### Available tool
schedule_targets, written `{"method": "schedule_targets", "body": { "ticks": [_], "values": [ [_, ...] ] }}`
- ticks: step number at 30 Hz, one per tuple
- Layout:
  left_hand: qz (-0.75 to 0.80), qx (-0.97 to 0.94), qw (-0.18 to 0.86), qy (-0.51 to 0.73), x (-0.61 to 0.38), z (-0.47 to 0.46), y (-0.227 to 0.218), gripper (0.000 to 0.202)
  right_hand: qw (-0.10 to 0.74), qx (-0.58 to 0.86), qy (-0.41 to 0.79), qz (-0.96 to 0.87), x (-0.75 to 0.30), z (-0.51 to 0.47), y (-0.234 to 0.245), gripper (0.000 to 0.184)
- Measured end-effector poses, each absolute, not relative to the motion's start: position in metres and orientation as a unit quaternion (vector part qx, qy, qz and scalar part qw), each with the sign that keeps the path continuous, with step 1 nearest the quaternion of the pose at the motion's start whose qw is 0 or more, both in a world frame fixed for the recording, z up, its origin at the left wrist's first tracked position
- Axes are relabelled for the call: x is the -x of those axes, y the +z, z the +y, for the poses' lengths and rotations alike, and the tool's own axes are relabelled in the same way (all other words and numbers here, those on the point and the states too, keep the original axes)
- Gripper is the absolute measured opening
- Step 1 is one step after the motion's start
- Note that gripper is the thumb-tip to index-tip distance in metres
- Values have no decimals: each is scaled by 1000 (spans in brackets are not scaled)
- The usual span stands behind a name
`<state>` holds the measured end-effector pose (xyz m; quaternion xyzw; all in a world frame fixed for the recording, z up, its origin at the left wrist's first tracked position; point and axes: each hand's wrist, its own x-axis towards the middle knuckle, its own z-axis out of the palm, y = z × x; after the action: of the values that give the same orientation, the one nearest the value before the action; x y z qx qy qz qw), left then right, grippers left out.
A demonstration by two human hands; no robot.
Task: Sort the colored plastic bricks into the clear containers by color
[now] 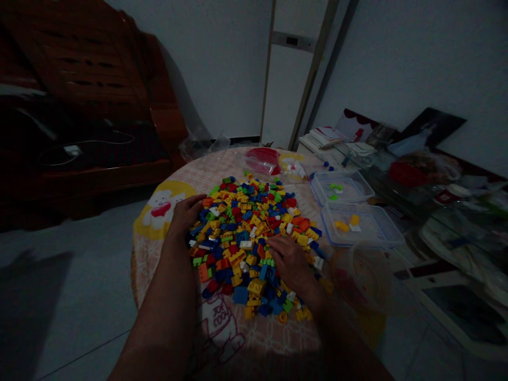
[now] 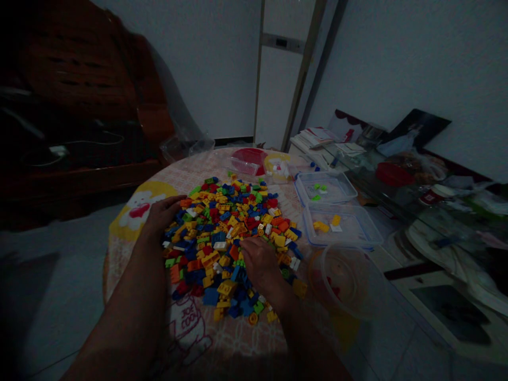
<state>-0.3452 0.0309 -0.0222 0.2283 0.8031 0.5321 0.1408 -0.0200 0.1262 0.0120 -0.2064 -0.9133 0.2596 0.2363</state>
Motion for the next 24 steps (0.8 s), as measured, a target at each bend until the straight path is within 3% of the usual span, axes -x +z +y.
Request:
{"method": "schedule_targets", "body": {
  "ticks": [4,14,17,24],
  "values": [
    [793,-230,146,545,347,31,-27,50,218,262,212,-916,22,136,22,24],
    [791,-229,149,548,349,31,-30,52,73,317,122,-938,71,136,35,21],
    [795,-229,148,543,347,31,-26,53,113,308,157,-932,68,139,33,15],
    [808,-232,141,524,342,30,-20,51,293,322,410,-801,37,145,27,22]
  ]
}}
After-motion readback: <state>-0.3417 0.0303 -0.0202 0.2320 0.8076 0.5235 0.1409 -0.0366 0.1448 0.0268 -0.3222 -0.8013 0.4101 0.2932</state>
